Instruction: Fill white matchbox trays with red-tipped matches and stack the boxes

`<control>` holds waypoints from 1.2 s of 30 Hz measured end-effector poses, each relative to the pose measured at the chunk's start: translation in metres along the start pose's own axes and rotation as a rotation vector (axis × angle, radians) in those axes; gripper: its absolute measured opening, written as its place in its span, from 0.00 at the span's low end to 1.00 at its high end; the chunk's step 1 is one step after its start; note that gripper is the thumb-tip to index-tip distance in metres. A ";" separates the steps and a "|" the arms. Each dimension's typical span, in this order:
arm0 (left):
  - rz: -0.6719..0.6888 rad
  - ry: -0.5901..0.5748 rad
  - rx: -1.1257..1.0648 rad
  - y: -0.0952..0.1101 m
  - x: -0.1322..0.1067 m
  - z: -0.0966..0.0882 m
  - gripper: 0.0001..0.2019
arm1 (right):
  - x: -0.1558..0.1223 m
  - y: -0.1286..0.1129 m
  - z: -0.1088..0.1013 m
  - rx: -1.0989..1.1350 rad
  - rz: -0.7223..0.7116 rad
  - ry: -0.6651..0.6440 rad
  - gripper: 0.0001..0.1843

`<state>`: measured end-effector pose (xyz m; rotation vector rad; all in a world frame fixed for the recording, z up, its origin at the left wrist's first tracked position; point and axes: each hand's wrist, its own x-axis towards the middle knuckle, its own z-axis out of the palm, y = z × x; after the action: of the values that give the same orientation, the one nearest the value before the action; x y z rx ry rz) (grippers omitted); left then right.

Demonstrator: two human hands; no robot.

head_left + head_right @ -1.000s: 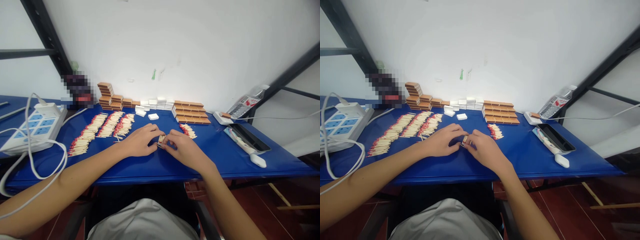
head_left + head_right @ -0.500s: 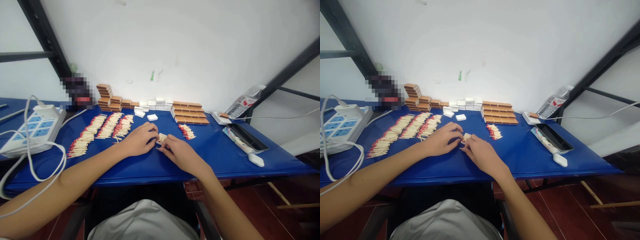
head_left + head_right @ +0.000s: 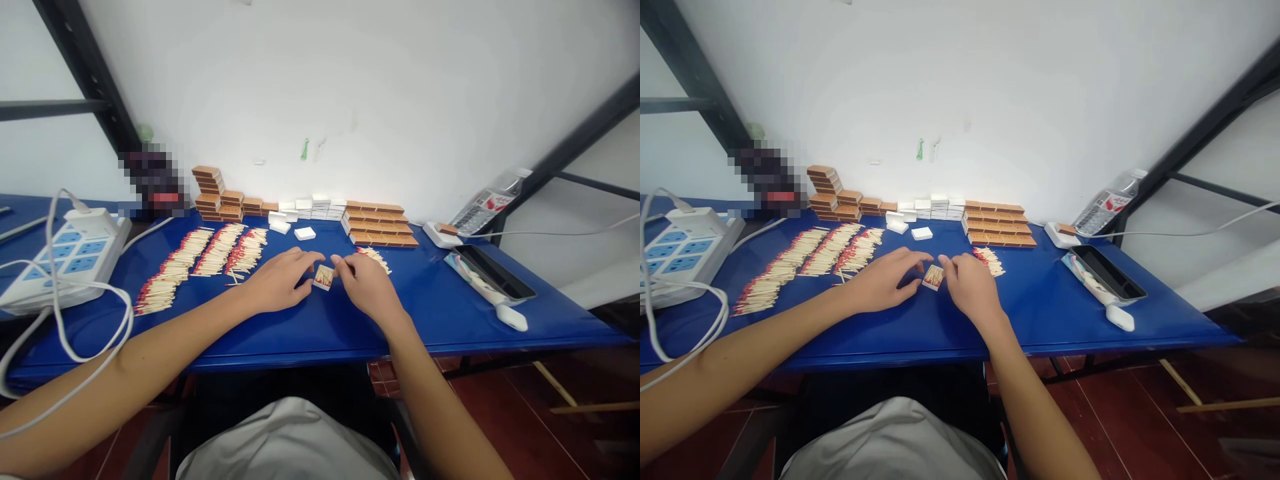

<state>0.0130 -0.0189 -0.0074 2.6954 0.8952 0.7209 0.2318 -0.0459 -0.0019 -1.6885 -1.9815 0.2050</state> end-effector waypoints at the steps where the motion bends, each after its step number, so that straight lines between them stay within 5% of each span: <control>1: 0.012 0.000 0.001 0.000 0.000 0.000 0.20 | -0.001 0.002 -0.002 0.023 -0.009 0.002 0.27; 9: 0.106 -0.010 -0.004 -0.002 0.001 0.001 0.08 | -0.008 0.005 0.000 0.185 -0.121 -0.032 0.30; 14: 0.091 -0.023 -0.010 -0.001 0.002 0.001 0.08 | -0.006 0.008 0.001 0.190 -0.084 0.031 0.31; 36: 0.078 -0.046 -0.032 0.000 0.001 0.001 0.07 | -0.008 0.008 -0.002 0.268 -0.212 -0.100 0.26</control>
<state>0.0140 -0.0183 -0.0085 2.7201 0.7659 0.6803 0.2399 -0.0527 -0.0063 -1.3145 -2.0819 0.4636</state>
